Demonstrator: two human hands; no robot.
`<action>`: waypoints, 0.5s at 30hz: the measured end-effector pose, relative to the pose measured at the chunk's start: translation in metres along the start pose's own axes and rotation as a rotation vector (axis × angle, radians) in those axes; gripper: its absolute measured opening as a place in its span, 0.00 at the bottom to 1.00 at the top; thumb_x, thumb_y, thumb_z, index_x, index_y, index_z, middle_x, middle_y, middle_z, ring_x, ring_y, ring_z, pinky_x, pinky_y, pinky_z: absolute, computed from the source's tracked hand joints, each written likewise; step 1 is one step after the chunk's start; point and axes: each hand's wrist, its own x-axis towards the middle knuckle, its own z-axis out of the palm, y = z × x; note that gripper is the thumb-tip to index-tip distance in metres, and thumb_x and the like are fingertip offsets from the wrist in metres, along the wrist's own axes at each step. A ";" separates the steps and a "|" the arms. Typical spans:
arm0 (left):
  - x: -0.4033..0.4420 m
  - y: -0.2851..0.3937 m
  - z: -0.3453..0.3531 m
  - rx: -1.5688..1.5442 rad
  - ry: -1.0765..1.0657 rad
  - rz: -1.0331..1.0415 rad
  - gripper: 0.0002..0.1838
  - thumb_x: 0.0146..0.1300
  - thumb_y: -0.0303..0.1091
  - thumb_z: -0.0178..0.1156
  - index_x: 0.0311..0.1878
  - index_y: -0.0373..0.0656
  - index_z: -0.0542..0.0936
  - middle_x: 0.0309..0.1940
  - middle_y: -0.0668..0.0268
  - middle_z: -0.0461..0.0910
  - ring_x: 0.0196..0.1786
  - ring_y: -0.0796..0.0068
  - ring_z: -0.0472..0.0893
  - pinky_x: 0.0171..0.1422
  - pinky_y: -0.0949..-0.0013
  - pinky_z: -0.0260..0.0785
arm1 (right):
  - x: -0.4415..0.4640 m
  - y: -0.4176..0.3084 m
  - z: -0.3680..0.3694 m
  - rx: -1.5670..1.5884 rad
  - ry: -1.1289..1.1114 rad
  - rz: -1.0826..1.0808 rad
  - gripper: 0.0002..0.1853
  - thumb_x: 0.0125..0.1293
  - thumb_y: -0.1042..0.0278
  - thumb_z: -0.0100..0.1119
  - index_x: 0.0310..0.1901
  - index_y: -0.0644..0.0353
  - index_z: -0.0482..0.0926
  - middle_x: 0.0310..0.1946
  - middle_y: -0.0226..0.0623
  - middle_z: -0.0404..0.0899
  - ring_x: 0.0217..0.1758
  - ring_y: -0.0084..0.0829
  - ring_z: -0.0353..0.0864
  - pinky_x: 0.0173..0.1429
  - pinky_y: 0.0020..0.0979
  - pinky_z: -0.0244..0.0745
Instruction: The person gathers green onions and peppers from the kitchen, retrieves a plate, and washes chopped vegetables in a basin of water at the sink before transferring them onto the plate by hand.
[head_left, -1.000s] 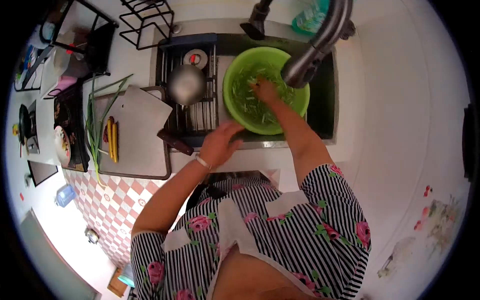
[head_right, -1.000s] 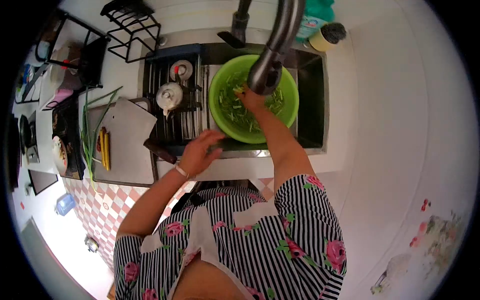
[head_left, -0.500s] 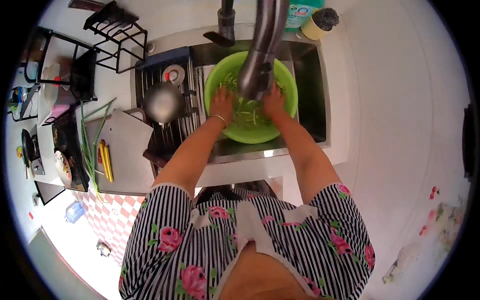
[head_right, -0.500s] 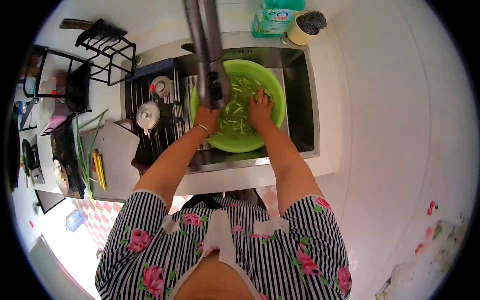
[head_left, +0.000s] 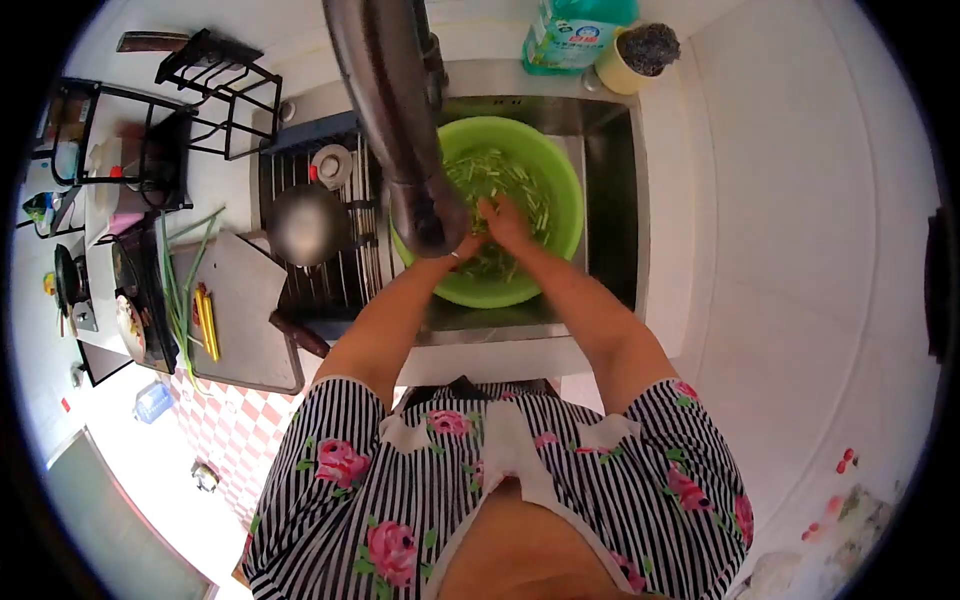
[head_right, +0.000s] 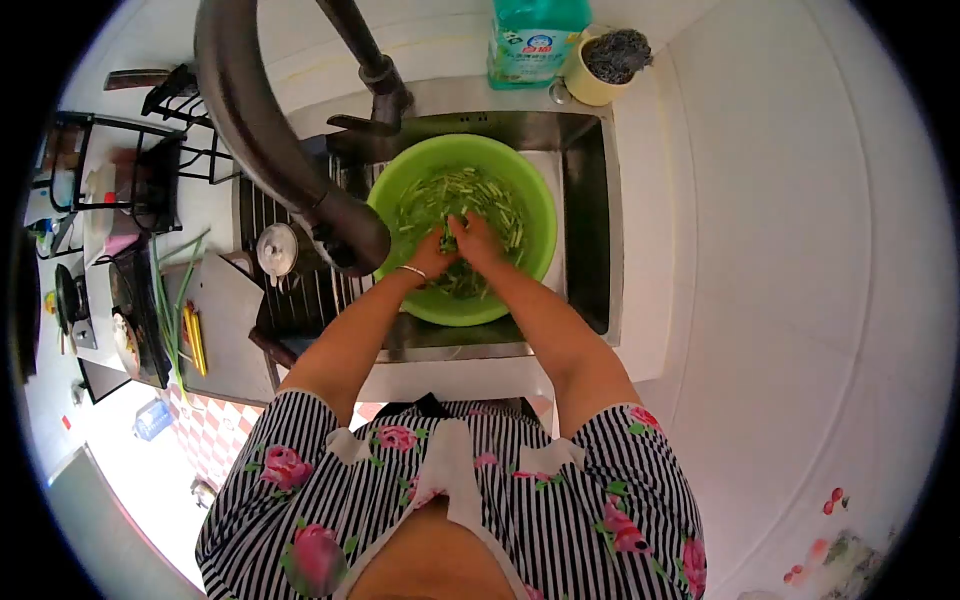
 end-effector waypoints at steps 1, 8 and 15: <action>0.007 -0.007 -0.002 -0.035 0.027 -0.015 0.41 0.48 0.44 0.66 0.63 0.41 0.61 0.58 0.46 0.63 0.56 0.49 0.69 0.56 0.57 0.65 | -0.003 -0.024 -0.021 -0.128 -0.073 0.000 0.26 0.60 0.52 0.54 0.56 0.59 0.69 0.58 0.48 0.65 0.53 0.44 0.71 0.54 0.39 0.68; -0.019 0.099 -0.083 0.719 0.282 0.001 0.31 0.50 0.51 0.62 0.54 0.43 0.73 0.62 0.50 0.58 0.62 0.49 0.62 0.58 0.52 0.64 | 0.040 -0.057 -0.022 -0.805 0.270 -0.761 0.22 0.52 0.53 0.61 0.49 0.50 0.77 0.58 0.41 0.64 0.61 0.44 0.63 0.60 0.48 0.63; 0.017 0.021 -0.053 0.521 0.228 0.045 0.31 0.56 0.53 0.57 0.58 0.44 0.69 0.59 0.50 0.61 0.62 0.45 0.60 0.62 0.52 0.59 | 0.054 -0.006 -0.037 -0.773 0.097 -0.382 0.28 0.50 0.46 0.62 0.52 0.49 0.75 0.61 0.43 0.60 0.65 0.49 0.55 0.64 0.52 0.56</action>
